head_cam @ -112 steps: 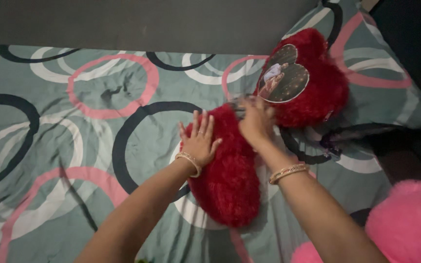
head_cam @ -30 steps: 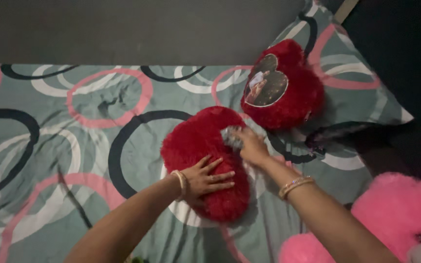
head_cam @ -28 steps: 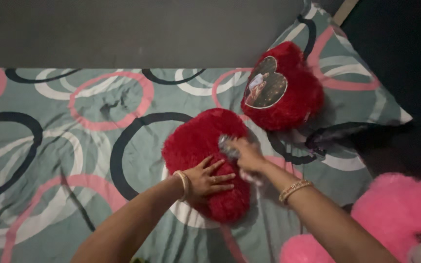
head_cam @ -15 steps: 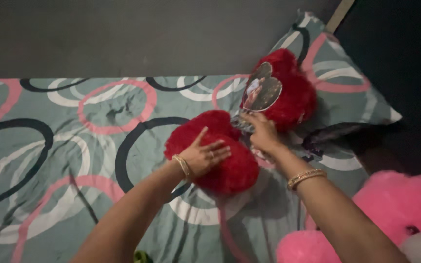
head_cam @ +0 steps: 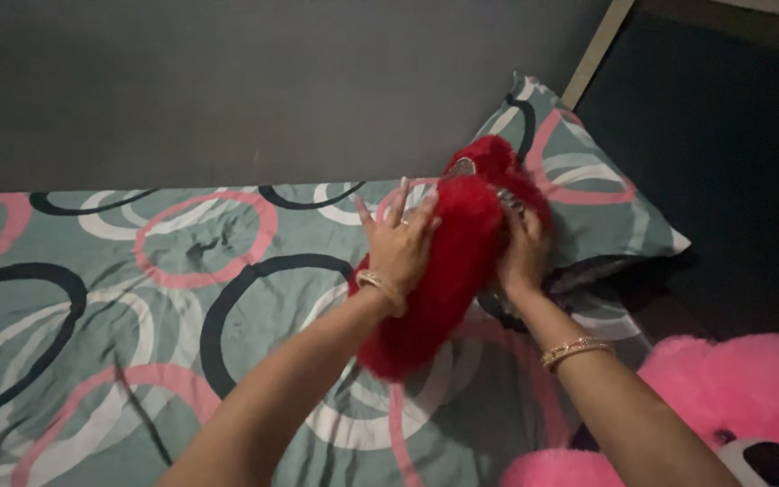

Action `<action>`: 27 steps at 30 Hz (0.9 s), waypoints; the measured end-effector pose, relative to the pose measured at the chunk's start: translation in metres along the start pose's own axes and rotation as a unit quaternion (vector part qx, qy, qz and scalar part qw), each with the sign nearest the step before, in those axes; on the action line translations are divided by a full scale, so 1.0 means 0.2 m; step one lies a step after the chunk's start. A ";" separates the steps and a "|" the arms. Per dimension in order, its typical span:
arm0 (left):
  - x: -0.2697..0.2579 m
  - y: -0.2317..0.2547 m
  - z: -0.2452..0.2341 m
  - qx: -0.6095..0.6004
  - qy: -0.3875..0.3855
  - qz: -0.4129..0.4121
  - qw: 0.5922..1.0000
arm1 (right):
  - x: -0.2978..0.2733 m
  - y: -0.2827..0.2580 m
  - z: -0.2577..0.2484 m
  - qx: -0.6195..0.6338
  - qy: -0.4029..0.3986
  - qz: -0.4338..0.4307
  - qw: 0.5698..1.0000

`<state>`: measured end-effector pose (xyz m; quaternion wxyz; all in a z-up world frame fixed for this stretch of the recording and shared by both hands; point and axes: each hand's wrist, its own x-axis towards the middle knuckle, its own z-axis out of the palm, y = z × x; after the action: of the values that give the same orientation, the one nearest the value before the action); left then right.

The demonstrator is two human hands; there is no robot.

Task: The person wipes a red heart-shaped pillow with a patterned cloth on a bed, then wipes a wooden shelf, and returns to wipe the pillow again. The person handles the pillow and cloth directly without additional tools.

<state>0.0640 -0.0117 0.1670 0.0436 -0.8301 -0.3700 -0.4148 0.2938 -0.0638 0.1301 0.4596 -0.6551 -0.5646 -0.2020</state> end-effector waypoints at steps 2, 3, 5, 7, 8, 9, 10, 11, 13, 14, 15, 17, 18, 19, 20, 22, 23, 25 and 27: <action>0.05 0.05 0.05 -0.055 0.053 -0.109 0.991 | 0.05 -0.08 -0.04 0.060 0.002 0.090 0.994; 0.07 0.04 0.09 -0.083 0.079 -0.163 0.980 | 0.07 -0.14 -0.07 0.091 0.003 0.135 0.987; 0.07 -0.03 0.16 -0.123 0.076 -0.261 0.954 | 0.07 -0.24 -0.14 -0.036 0.009 0.055 0.998; 0.03 -0.15 0.24 -0.096 0.031 -0.288 0.952 | 0.06 -0.31 -0.17 -0.098 0.010 -0.011 0.995; -0.04 -0.23 0.26 -0.049 -0.013 -0.266 0.963 | 0.05 -0.34 -0.15 -0.096 0.009 -0.036 0.995; -0.11 -0.31 0.29 -0.003 -0.057 -0.242 0.968 | 0.04 -0.36 -0.14 -0.094 0.009 -0.060 0.994; -0.16 -0.39 0.32 -0.019 -0.059 -0.294 0.954 | 0.02 -0.37 -0.12 -0.071 -0.039 -0.053 0.995; -0.22 -0.48 0.35 -0.035 -0.060 -0.344 0.936 | 0.00 -0.39 -0.09 -0.049 -0.086 -0.046 0.994; -0.27 -0.66 0.37 0.023 -0.070 -0.382 0.921 | -0.07 -0.42 -0.04 -0.026 -0.180 -0.045 0.982; -0.29 -0.75 0.36 0.098 -0.077 -0.369 0.921 | -0.12 -0.45 -0.02 -0.025 -0.228 -0.051 0.972; -0.30 -0.79 0.34 0.173 -0.084 -0.353 0.916 | -0.16 -0.47 -0.01 -0.023 -0.275 -0.057 0.959; -0.33 -0.87 0.25 0.151 -0.163 -0.358 0.907 | -0.24 -0.54 0.01 -0.024 -0.316 -0.092 0.944; -0.34 -0.89 0.19 0.139 -0.202 -0.360 0.900 | -0.27 -0.57 0.01 -0.025 -0.336 -0.110 0.935; -0.35 -0.90 0.14 0.147 -0.218 -0.364 0.894 | -0.28 -0.59 0.02 -0.017 -0.341 -0.109 0.933; -0.36 -0.93 0.09 0.154 -0.234 -0.368 0.887 | -0.29 -0.62 0.03 -0.010 -0.347 -0.109 0.932; -0.39 -0.93 0.05 0.174 -0.245 -0.366 0.881 | -0.31 -0.66 0.04 -0.014 -0.365 -0.113 0.924; -0.41 -0.94 0.03 0.187 -0.239 -0.359 0.882 | -0.31 -0.67 0.06 -0.025 -0.377 -0.117 0.918; -0.43 -0.96 0.02 0.193 -0.196 -0.345 0.898 | -0.34 -0.68 0.11 -0.049 -0.404 -0.134 0.904; -0.42 -1.00 0.06 0.177 -0.120 -0.325 0.921 | -0.38 -0.67 0.16 -0.076 -0.432 -0.156 0.885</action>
<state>-0.0904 0.0881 0.0524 0.0076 -0.6868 -0.6891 -0.2308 0.1408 -0.0864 0.1048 0.0813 -0.6138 -0.7852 -0.0106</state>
